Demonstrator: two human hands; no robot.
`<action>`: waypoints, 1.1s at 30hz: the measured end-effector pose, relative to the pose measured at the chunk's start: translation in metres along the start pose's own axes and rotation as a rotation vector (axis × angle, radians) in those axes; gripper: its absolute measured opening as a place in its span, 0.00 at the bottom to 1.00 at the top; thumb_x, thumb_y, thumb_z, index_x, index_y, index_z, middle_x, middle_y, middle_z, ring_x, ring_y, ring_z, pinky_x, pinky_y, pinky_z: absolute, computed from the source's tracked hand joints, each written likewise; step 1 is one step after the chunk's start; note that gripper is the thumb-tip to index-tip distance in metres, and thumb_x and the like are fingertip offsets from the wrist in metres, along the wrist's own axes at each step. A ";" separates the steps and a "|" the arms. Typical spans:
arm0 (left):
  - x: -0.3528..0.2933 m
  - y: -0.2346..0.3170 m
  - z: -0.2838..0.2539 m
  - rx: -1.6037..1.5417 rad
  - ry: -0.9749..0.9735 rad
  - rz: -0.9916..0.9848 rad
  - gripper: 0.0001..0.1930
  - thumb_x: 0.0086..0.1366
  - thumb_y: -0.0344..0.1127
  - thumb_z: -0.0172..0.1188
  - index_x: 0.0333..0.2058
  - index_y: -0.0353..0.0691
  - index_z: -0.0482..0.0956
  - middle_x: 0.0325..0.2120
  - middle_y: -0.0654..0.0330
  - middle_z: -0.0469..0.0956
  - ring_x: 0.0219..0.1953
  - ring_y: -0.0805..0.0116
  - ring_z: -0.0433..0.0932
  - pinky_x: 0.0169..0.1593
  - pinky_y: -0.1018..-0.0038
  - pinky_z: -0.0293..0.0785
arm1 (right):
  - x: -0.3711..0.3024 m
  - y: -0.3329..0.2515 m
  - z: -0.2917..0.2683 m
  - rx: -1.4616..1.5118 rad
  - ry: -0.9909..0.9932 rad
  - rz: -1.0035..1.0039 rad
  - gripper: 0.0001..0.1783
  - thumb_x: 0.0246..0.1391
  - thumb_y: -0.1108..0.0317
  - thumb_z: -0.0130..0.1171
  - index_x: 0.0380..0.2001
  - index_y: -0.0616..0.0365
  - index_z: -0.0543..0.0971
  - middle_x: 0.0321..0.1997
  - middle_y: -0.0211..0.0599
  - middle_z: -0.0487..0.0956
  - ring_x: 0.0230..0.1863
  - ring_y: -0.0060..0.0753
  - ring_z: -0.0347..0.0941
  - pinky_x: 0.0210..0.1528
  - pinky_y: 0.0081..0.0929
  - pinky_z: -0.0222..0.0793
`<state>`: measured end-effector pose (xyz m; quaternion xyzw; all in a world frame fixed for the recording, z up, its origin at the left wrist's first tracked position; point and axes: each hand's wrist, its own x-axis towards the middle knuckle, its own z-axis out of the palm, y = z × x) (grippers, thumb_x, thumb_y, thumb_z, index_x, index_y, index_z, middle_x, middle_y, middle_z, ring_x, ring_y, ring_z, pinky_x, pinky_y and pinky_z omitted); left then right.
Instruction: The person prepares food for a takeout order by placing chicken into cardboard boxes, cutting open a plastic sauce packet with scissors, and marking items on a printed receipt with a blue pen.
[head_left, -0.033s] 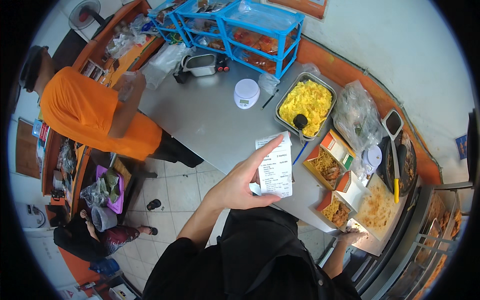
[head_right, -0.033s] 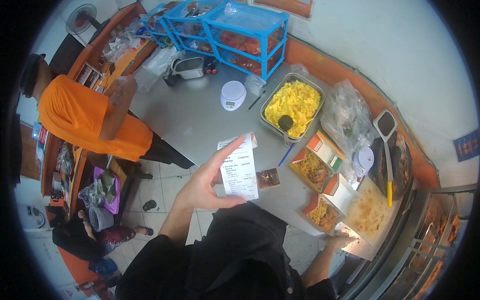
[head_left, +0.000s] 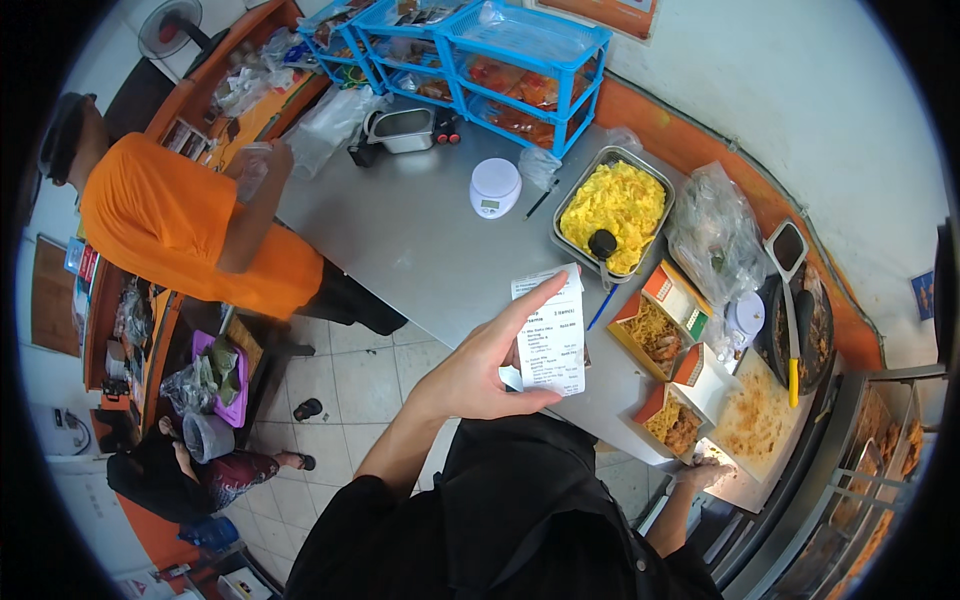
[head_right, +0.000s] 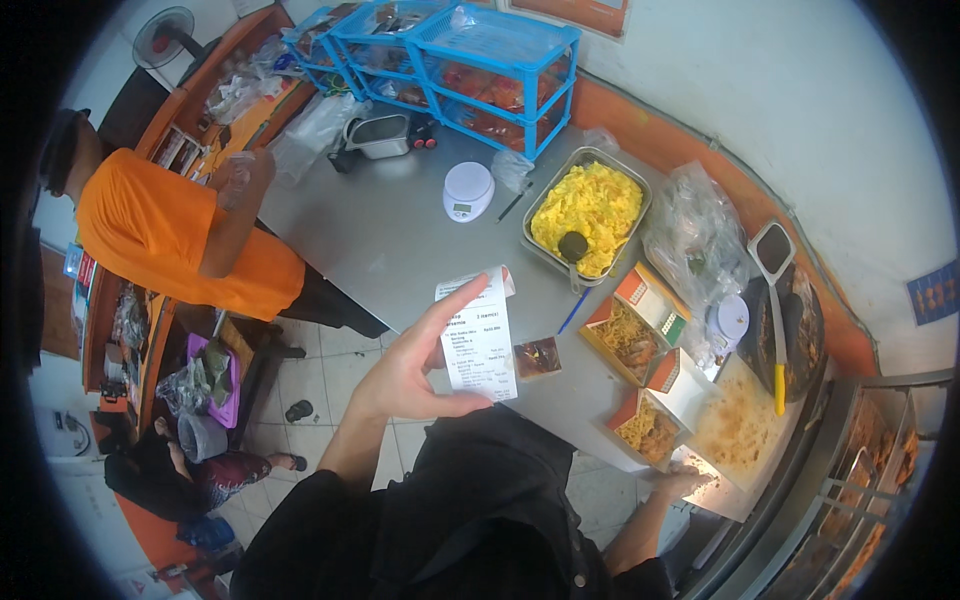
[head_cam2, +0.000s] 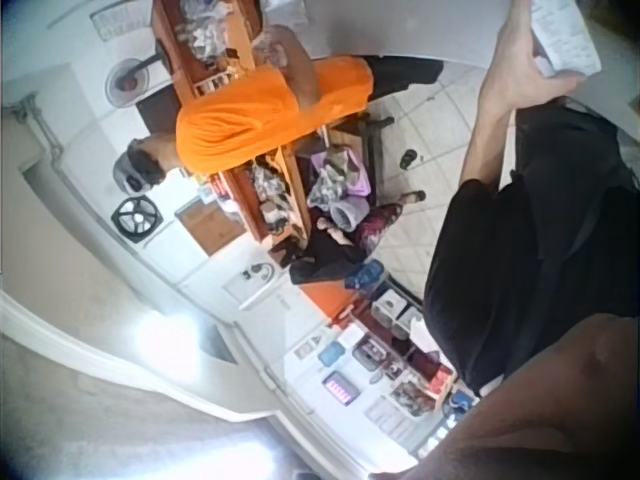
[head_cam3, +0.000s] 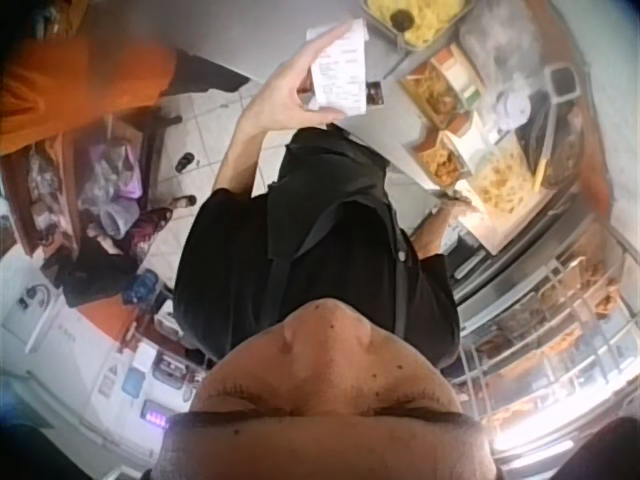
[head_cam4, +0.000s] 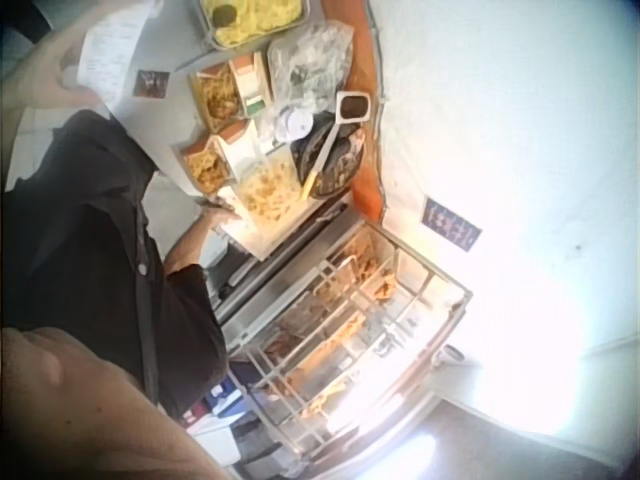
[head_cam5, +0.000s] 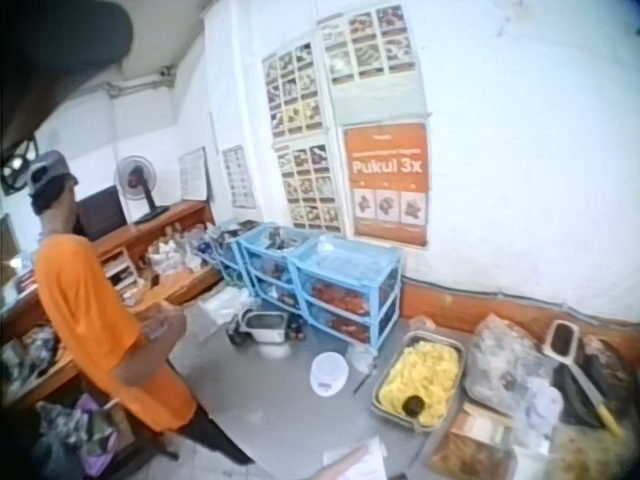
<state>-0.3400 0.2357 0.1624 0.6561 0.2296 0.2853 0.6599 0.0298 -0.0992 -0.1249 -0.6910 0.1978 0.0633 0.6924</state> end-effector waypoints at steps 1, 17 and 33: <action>-0.002 0.000 -0.002 0.008 0.004 0.003 0.55 0.44 0.19 0.72 0.69 0.40 0.50 0.65 0.55 0.58 0.64 0.66 0.63 0.61 0.66 0.67 | 0.003 0.003 0.000 0.001 0.021 0.001 0.36 0.66 0.34 0.30 0.14 0.50 0.59 0.15 0.29 0.59 0.22 0.32 0.60 0.29 0.30 0.60; -0.006 0.003 -0.012 0.046 0.007 0.015 0.52 0.46 0.19 0.70 0.68 0.38 0.51 0.65 0.54 0.59 0.64 0.65 0.63 0.61 0.65 0.68 | -0.004 0.000 0.011 0.016 0.121 0.006 0.36 0.64 0.31 0.34 0.14 0.48 0.59 0.13 0.26 0.54 0.16 0.26 0.51 0.20 0.25 0.50; 0.002 -0.007 -0.010 -0.046 0.071 0.099 0.56 0.46 0.18 0.70 0.70 0.39 0.44 0.64 0.52 0.60 0.62 0.65 0.65 0.58 0.65 0.70 | -0.008 -0.001 0.020 0.006 0.172 -0.076 0.34 0.65 0.34 0.38 0.15 0.49 0.59 0.14 0.26 0.55 0.16 0.25 0.52 0.19 0.24 0.48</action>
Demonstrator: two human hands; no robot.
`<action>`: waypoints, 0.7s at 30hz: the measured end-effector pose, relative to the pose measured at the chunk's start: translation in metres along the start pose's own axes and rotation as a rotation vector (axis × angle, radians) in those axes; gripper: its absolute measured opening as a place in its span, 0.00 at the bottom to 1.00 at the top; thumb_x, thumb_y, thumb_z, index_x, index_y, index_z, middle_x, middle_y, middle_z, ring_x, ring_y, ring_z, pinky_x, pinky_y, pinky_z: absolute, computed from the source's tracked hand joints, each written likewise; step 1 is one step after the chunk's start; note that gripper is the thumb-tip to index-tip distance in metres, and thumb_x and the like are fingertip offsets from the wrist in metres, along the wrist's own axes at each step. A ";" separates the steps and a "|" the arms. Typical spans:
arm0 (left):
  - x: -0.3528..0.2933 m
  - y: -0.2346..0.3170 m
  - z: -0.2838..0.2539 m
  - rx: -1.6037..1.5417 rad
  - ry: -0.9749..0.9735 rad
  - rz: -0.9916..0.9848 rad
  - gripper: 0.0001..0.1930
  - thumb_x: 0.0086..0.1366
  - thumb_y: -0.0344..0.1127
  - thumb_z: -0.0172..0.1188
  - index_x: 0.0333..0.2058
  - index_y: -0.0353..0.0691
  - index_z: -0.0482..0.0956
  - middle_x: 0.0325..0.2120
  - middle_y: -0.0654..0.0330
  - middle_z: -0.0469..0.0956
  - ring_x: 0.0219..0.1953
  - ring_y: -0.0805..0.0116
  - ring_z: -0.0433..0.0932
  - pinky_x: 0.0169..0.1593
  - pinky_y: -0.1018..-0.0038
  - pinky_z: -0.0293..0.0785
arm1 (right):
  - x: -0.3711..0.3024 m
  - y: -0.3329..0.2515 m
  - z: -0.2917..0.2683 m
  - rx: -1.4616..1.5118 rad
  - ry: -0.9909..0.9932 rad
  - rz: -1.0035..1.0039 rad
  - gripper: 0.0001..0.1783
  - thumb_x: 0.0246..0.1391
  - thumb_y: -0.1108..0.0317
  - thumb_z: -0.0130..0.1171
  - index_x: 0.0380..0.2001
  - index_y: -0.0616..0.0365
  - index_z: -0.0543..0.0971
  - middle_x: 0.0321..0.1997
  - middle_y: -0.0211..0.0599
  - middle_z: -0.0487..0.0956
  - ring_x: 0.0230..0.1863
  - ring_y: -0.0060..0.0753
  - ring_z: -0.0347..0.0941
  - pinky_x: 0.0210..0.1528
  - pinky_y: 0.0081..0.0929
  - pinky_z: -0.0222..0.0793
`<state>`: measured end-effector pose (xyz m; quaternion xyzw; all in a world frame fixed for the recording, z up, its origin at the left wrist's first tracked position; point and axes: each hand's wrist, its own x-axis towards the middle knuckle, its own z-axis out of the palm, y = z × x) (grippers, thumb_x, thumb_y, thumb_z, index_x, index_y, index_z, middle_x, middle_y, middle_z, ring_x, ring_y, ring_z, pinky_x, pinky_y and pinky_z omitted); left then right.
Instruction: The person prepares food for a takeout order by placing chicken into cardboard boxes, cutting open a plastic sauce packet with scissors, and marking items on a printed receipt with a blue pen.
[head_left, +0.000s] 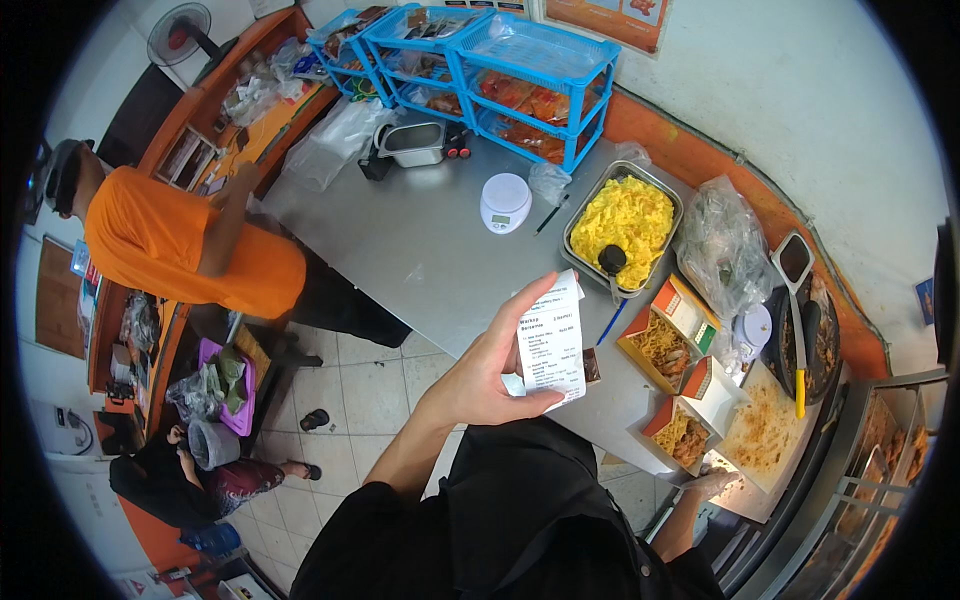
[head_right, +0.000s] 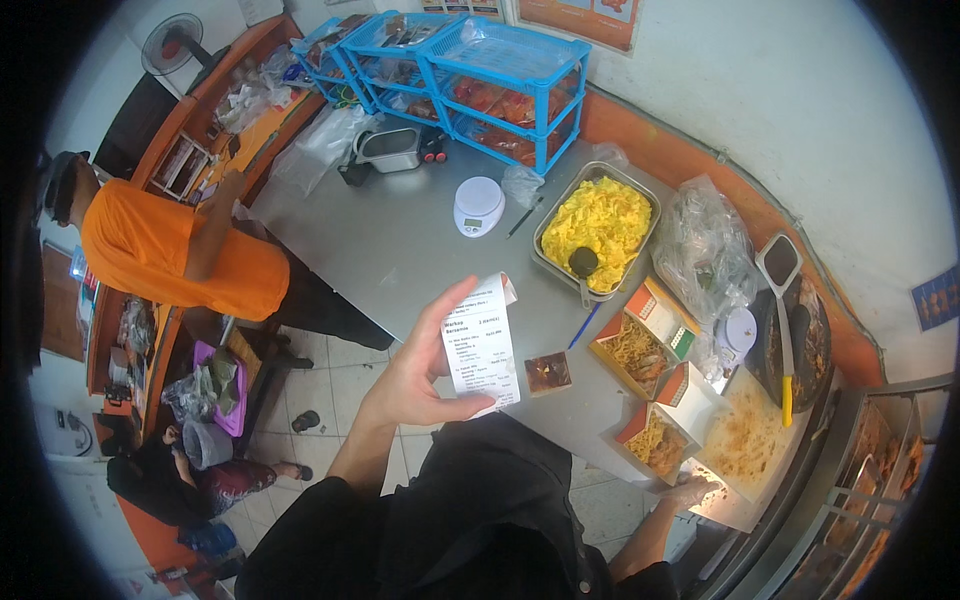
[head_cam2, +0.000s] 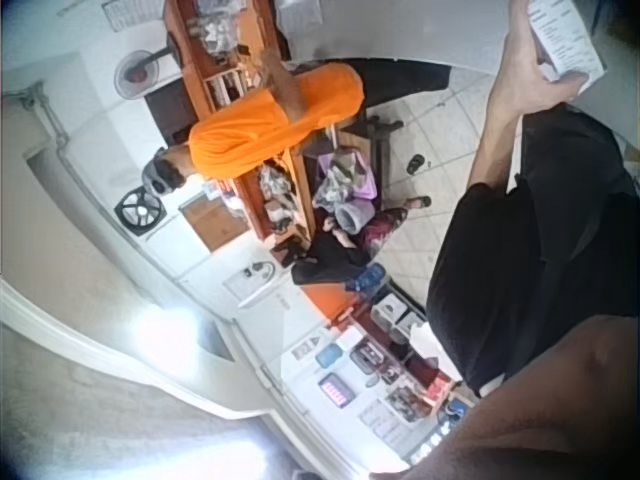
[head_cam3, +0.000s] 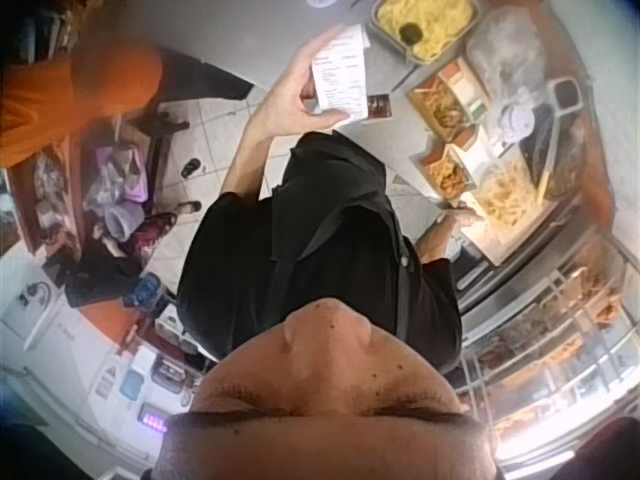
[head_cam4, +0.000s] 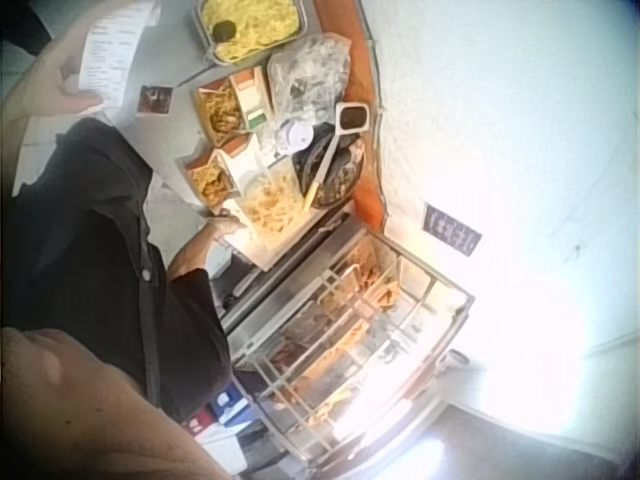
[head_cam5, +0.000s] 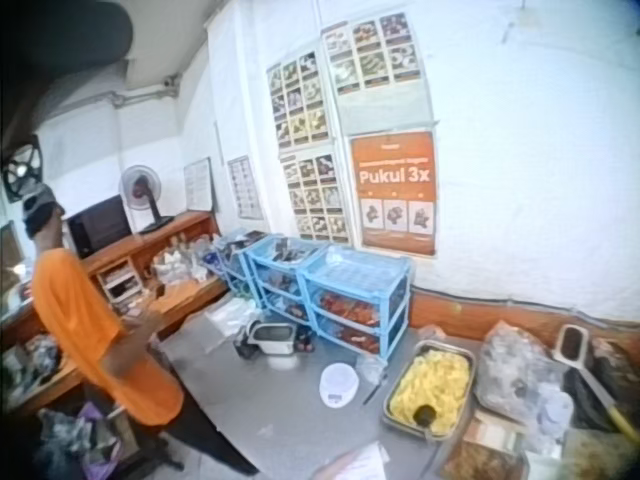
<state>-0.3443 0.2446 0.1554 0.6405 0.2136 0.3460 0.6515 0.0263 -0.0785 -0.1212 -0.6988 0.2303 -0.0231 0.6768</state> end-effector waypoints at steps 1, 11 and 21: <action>0.001 0.000 0.000 -0.010 -0.003 -0.003 0.56 0.46 0.18 0.70 0.70 0.39 0.42 0.64 0.52 0.60 0.63 0.65 0.65 0.58 0.65 0.70 | 0.001 0.001 -0.001 0.014 -0.007 0.005 0.34 0.64 0.34 0.39 0.15 0.49 0.60 0.14 0.26 0.56 0.16 0.25 0.52 0.20 0.25 0.49; -0.011 -0.017 -0.013 0.050 0.011 0.029 0.60 0.50 0.23 0.70 0.70 0.41 0.32 0.66 0.50 0.54 0.66 0.62 0.57 0.65 0.62 0.59 | 0.023 0.016 -0.001 -0.262 -0.072 -0.041 0.34 0.66 0.37 0.37 0.15 0.51 0.61 0.15 0.27 0.58 0.17 0.26 0.54 0.21 0.26 0.54; -0.042 -0.027 -0.043 -0.007 0.363 0.046 0.54 0.48 0.18 0.67 0.70 0.39 0.44 0.66 0.54 0.57 0.66 0.64 0.60 0.64 0.67 0.61 | -0.005 0.009 0.005 -0.242 -0.059 -0.024 0.34 0.67 0.38 0.34 0.14 0.51 0.60 0.16 0.27 0.58 0.18 0.28 0.54 0.26 0.30 0.58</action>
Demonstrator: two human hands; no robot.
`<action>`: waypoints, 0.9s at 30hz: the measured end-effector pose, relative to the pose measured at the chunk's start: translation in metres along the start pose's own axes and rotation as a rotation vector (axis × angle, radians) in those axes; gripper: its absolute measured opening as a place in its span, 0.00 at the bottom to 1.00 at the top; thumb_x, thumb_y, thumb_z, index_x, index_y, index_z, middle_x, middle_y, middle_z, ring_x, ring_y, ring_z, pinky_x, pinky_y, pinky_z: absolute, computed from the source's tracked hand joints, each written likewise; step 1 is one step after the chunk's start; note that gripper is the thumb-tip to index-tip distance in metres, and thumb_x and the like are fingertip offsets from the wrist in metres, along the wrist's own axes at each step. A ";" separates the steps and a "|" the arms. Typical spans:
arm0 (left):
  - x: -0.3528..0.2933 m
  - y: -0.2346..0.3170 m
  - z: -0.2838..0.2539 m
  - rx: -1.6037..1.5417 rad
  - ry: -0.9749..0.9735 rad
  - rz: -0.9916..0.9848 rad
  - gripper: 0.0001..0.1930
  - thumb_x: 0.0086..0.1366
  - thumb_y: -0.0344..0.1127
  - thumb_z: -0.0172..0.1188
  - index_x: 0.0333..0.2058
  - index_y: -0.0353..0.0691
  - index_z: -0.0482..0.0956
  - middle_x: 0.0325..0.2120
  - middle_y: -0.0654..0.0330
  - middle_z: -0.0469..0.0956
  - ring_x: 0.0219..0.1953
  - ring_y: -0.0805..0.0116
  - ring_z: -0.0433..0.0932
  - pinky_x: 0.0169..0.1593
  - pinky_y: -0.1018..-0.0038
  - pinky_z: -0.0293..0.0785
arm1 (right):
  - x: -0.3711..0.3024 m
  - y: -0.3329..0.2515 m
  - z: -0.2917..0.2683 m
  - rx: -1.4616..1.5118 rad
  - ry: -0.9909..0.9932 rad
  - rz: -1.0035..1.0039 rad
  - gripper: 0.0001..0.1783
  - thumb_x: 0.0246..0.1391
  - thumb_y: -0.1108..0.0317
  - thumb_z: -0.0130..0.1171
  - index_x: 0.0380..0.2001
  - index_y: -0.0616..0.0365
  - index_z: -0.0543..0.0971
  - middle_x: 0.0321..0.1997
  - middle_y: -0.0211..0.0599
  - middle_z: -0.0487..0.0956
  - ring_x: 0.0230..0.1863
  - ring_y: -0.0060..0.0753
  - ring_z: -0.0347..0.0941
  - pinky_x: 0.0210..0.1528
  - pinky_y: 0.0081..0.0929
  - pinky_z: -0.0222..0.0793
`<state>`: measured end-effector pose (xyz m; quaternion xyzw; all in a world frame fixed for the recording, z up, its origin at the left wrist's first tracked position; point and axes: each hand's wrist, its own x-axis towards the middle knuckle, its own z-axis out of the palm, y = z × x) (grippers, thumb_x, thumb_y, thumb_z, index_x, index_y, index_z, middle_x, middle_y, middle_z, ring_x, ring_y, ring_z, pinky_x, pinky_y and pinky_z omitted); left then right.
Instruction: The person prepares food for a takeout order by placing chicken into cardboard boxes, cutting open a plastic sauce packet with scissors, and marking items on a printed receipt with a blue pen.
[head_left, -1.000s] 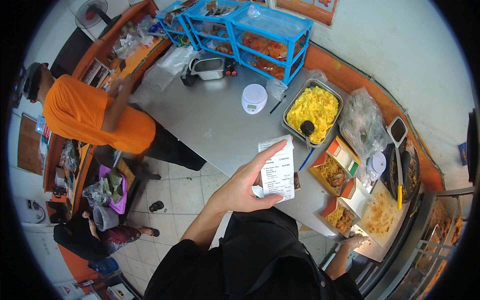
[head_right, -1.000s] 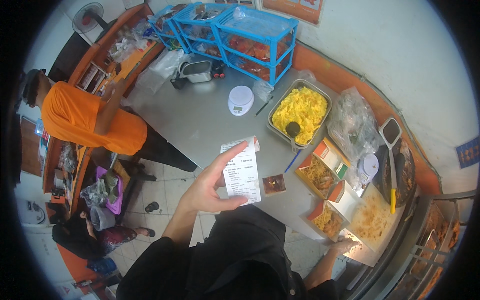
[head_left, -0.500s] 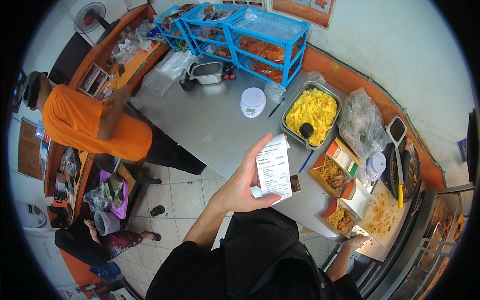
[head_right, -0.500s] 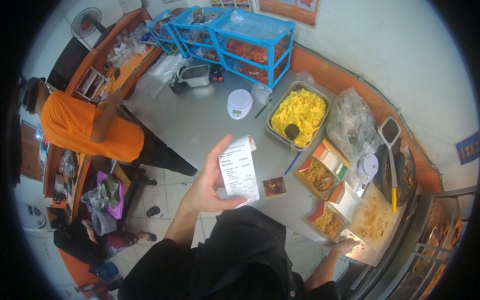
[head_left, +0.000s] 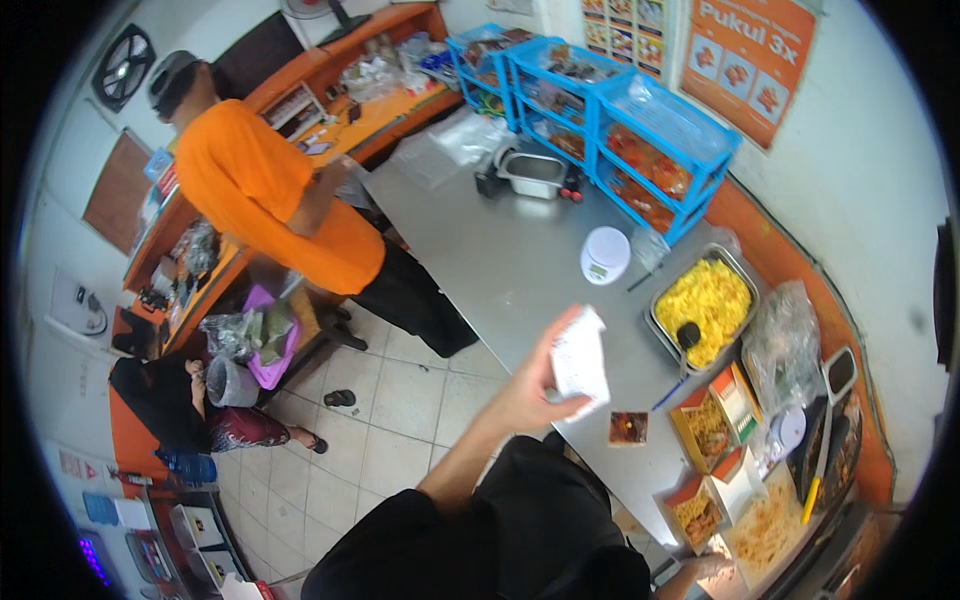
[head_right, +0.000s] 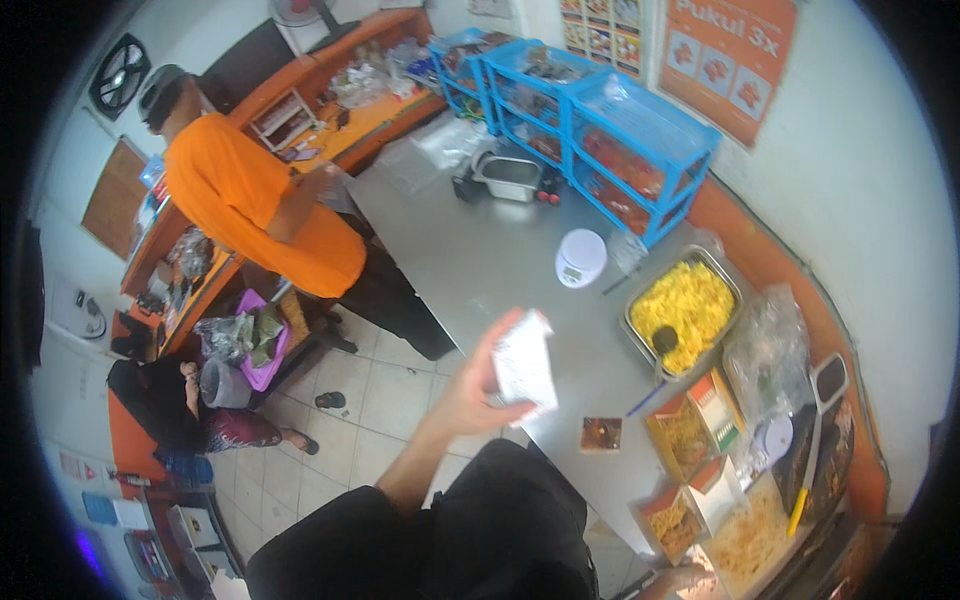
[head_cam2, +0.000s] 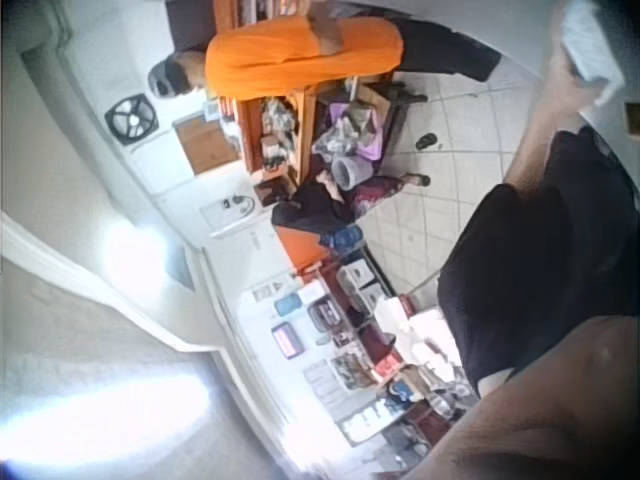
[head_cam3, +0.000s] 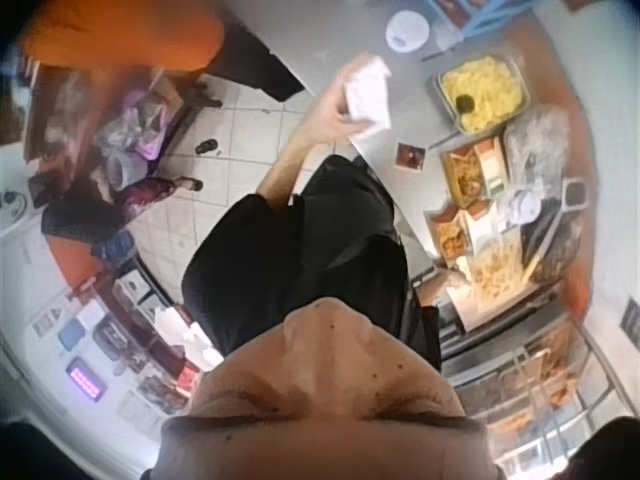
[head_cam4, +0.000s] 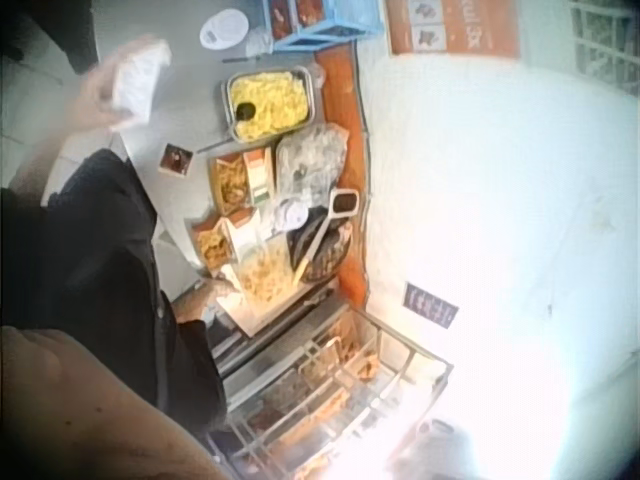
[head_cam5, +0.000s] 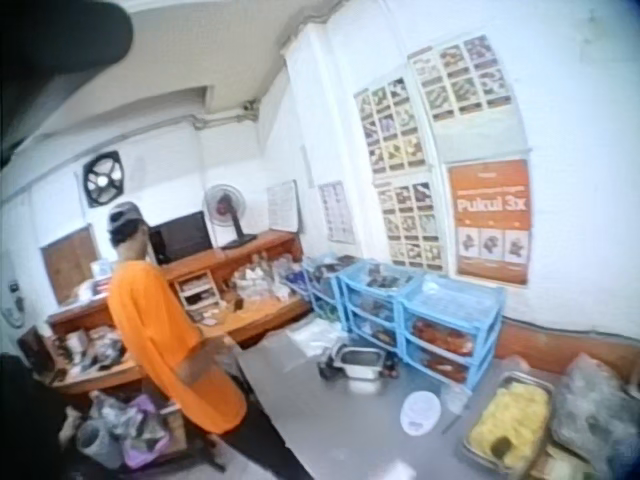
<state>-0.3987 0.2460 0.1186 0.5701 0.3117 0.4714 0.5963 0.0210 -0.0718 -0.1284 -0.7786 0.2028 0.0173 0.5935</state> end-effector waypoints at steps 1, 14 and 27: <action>0.001 0.003 -0.005 0.015 0.007 0.037 0.54 0.48 0.18 0.68 0.70 0.39 0.43 0.66 0.53 0.57 0.66 0.64 0.60 0.64 0.67 0.62 | 0.003 -0.002 -0.003 0.019 0.009 -0.004 0.34 0.67 0.38 0.34 0.14 0.51 0.60 0.16 0.27 0.58 0.18 0.28 0.54 0.27 0.30 0.59; -0.004 0.047 -0.022 0.122 -0.112 0.163 0.46 0.47 0.16 0.69 0.65 0.36 0.57 0.66 0.49 0.58 0.62 0.66 0.66 0.56 0.70 0.70 | 0.000 -0.006 -0.017 0.058 0.022 0.060 0.34 0.69 0.39 0.30 0.14 0.51 0.58 0.17 0.28 0.58 0.21 0.31 0.54 0.33 0.36 0.65; 0.003 0.061 -0.007 0.131 -0.217 0.109 0.45 0.47 0.16 0.69 0.65 0.35 0.59 0.64 0.48 0.63 0.62 0.65 0.68 0.57 0.69 0.72 | -0.003 -0.011 -0.010 0.106 -0.019 0.038 0.34 0.69 0.39 0.30 0.14 0.51 0.57 0.17 0.28 0.57 0.21 0.31 0.54 0.35 0.36 0.64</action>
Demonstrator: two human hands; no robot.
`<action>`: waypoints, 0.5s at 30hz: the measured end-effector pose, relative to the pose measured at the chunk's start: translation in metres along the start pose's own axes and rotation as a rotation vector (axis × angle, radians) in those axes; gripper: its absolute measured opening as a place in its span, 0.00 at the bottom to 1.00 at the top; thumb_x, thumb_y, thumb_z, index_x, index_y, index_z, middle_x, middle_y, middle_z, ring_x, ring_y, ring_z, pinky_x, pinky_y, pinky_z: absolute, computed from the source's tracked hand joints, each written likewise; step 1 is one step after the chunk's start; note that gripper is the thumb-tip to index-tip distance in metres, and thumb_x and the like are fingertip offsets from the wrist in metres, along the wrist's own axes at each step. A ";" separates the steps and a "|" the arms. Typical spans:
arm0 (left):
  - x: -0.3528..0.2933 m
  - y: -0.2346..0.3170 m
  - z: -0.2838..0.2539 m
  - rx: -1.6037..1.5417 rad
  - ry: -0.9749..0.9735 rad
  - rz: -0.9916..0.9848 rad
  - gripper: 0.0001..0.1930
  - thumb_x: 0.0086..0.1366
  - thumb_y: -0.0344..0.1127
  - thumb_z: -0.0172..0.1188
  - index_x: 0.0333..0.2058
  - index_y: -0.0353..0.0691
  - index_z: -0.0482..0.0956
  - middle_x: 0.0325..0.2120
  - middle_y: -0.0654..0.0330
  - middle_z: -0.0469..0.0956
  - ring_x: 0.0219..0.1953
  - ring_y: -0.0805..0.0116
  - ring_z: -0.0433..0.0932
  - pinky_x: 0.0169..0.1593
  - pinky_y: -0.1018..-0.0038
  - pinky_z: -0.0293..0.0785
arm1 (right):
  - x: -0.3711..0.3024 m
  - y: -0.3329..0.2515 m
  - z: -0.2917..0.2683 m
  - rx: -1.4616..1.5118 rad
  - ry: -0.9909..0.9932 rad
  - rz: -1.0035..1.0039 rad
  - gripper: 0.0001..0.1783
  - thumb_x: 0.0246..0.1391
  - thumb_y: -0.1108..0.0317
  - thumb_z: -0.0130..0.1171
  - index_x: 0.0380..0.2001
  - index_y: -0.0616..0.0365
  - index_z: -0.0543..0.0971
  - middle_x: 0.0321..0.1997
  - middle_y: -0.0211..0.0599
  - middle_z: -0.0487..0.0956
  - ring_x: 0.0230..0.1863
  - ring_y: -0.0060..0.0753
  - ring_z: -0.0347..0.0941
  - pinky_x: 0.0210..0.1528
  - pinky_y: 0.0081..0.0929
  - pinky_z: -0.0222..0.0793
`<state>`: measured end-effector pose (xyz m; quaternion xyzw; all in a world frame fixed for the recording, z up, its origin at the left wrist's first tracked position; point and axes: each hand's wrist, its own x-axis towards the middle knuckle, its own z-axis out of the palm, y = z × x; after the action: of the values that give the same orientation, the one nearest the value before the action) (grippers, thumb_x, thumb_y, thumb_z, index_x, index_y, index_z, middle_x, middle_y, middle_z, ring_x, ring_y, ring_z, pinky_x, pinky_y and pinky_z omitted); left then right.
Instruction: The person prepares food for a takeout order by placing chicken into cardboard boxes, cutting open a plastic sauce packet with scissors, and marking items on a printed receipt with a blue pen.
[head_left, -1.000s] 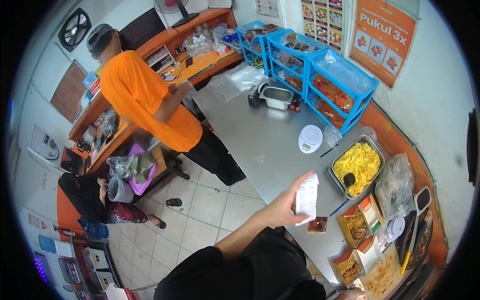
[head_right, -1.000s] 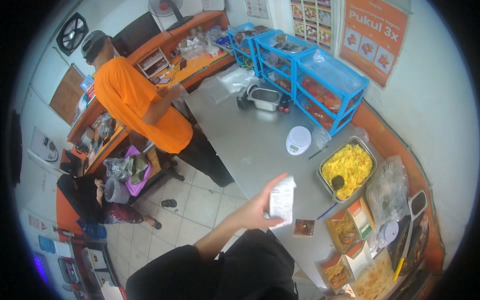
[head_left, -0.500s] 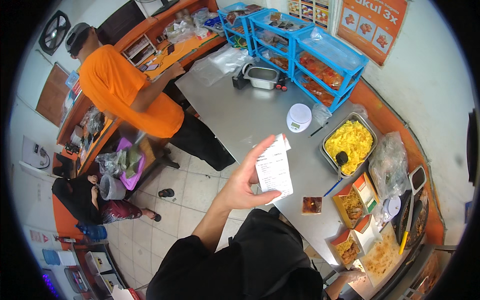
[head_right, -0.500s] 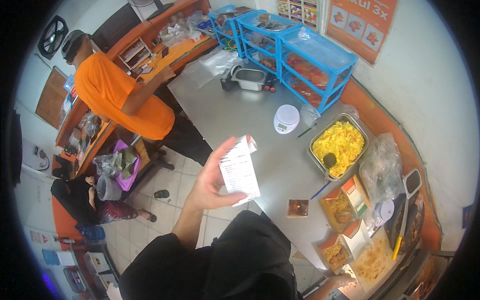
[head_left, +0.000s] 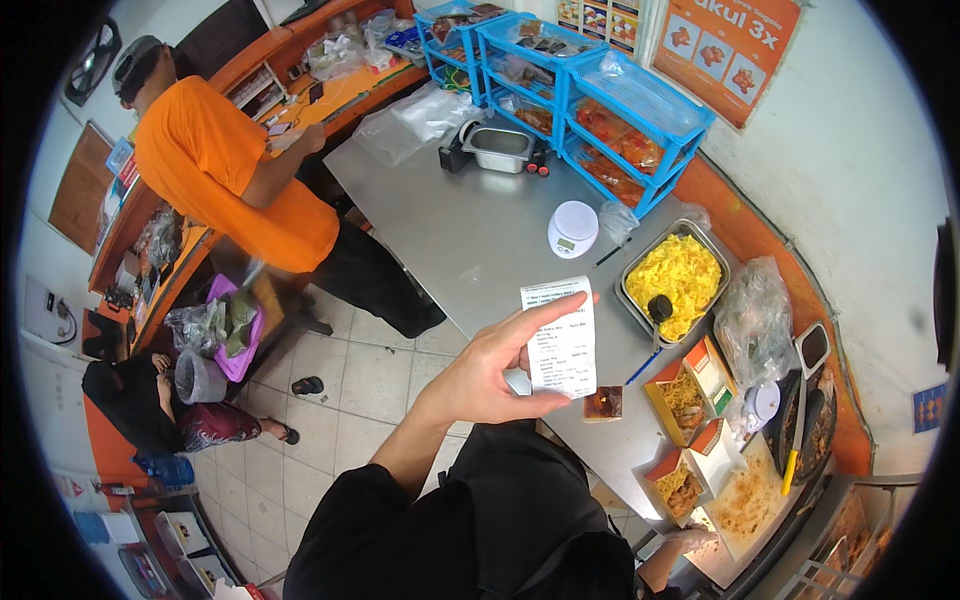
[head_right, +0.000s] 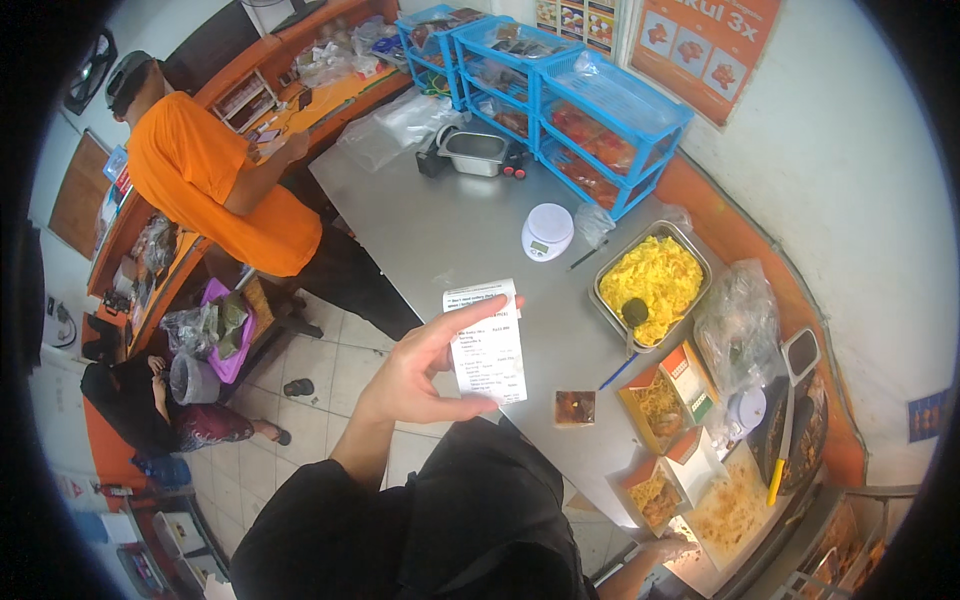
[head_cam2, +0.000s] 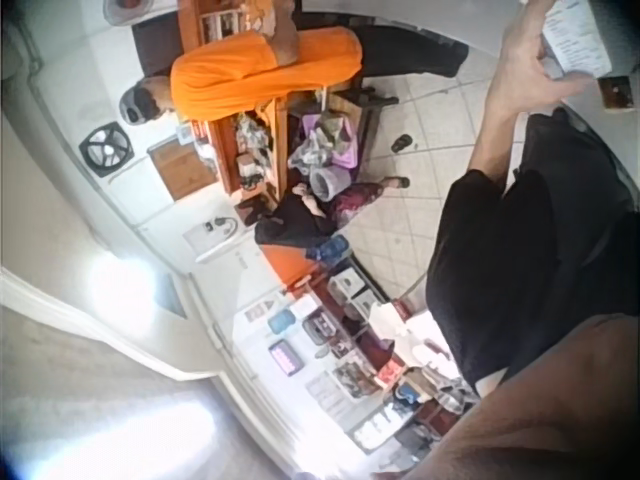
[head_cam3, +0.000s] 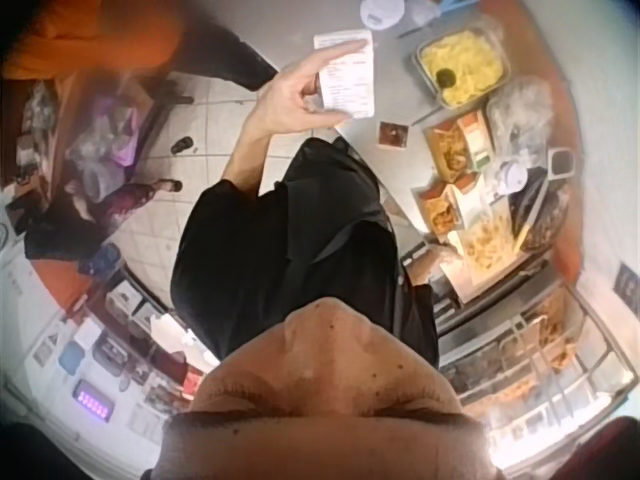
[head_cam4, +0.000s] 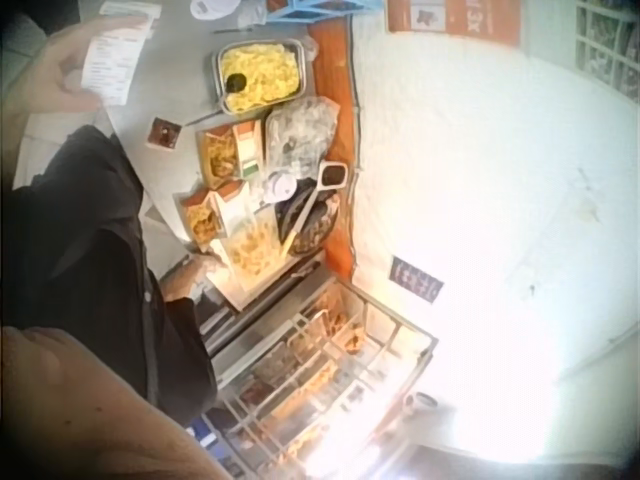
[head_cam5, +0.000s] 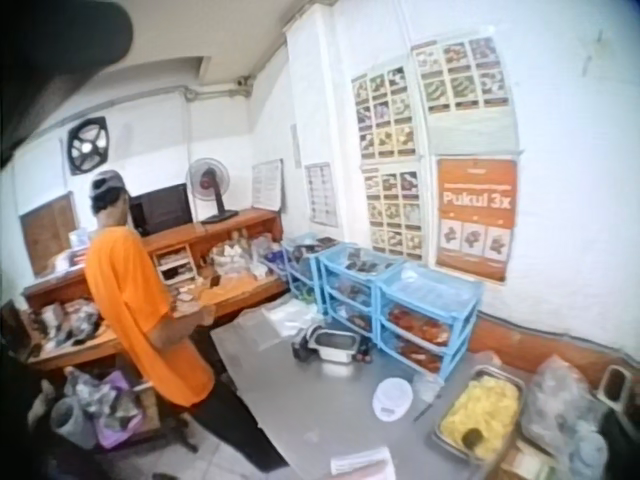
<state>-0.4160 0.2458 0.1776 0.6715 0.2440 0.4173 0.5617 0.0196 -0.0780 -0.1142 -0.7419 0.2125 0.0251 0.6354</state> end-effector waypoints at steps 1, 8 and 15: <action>0.001 0.001 0.000 0.014 -0.012 0.005 0.46 0.47 0.16 0.69 0.66 0.35 0.59 0.64 0.48 0.63 0.62 0.64 0.68 0.57 0.69 0.72 | -0.001 0.000 0.000 0.003 -0.001 0.001 0.34 0.69 0.39 0.30 0.14 0.51 0.57 0.17 0.28 0.57 0.21 0.31 0.54 0.35 0.36 0.64; 0.004 0.003 0.004 -0.020 -0.034 -0.001 0.47 0.47 0.16 0.68 0.67 0.36 0.56 0.65 0.47 0.61 0.63 0.63 0.66 0.57 0.68 0.72 | -0.002 0.001 -0.001 0.014 -0.015 0.008 0.34 0.68 0.39 0.30 0.14 0.50 0.57 0.16 0.28 0.57 0.22 0.31 0.54 0.36 0.36 0.64; 0.006 0.006 0.008 -0.034 -0.054 -0.025 0.46 0.48 0.17 0.67 0.67 0.35 0.56 0.65 0.48 0.60 0.63 0.64 0.66 0.57 0.69 0.72 | -0.001 0.001 -0.004 0.024 -0.030 0.018 0.34 0.68 0.39 0.30 0.14 0.50 0.56 0.16 0.28 0.56 0.22 0.31 0.54 0.37 0.36 0.64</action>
<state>-0.4068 0.2445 0.1851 0.6696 0.2300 0.3962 0.5846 0.0177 -0.0816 -0.1145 -0.7319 0.2100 0.0396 0.6470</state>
